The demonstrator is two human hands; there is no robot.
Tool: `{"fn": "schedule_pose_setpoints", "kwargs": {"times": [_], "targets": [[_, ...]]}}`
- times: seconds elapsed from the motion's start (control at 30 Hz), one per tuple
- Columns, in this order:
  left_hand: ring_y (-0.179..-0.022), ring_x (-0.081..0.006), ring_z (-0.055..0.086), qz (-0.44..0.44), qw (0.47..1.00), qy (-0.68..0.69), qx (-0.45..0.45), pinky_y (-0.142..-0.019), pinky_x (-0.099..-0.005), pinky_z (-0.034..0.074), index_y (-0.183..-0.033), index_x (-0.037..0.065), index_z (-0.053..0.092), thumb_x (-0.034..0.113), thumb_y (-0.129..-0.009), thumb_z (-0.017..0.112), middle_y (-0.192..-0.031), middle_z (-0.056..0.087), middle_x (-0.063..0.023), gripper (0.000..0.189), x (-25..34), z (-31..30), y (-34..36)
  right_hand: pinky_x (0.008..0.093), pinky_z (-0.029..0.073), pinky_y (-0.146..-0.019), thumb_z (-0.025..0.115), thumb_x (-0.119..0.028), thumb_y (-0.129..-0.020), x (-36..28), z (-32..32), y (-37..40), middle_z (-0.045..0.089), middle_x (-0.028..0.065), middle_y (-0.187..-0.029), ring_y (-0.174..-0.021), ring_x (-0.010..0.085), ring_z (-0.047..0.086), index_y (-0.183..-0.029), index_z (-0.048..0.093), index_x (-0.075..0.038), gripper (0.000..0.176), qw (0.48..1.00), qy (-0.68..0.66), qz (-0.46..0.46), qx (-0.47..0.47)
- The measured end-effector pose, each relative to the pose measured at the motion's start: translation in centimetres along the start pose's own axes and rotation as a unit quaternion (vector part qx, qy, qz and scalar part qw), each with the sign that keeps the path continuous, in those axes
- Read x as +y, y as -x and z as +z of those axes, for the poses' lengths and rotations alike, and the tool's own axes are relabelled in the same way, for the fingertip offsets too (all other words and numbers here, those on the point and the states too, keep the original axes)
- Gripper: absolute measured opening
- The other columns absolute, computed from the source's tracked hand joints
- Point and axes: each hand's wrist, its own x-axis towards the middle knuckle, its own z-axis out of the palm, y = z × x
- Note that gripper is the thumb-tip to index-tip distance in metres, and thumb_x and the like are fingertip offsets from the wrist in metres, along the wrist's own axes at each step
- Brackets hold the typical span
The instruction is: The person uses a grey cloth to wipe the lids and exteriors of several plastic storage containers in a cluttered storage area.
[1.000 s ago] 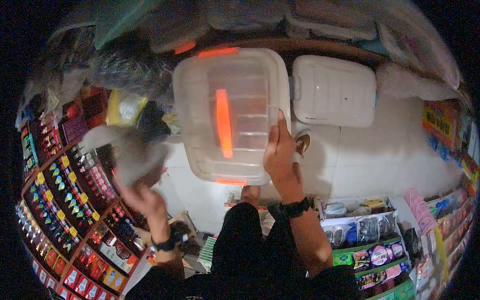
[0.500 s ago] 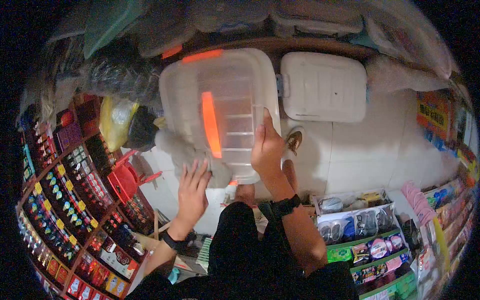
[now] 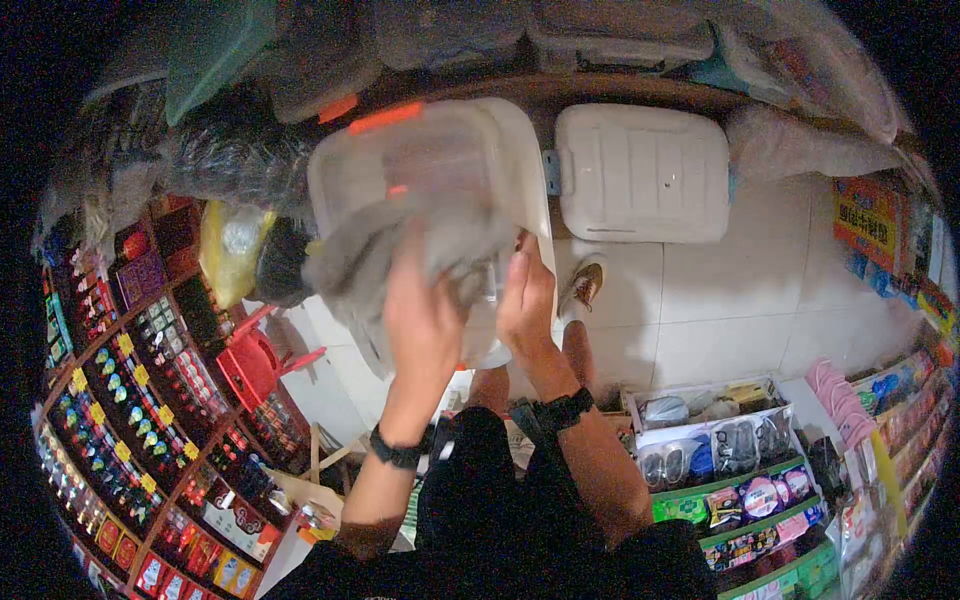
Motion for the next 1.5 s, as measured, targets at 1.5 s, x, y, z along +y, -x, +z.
{"fn": "schedule_pose_setpoints", "kwargs": {"times": [1.5], "targets": [[-0.141,-0.0451,0.047,-0.027,0.999,0.003,0.034,-0.117,-0.0464,0.038,-0.123,-0.001,0.069,-0.019,-0.079,0.045,-0.154,0.044,-0.0291,0.054,-13.0,-7.9,9.9,0.0292,0.049,-0.065,0.077,-0.02,-0.095,-1.5,0.7,-1.0,0.065,0.0032,-0.082,-0.072,0.0095,0.055,-0.106,0.055,-0.003,0.03,0.998,0.023,0.059,-0.013]]}}
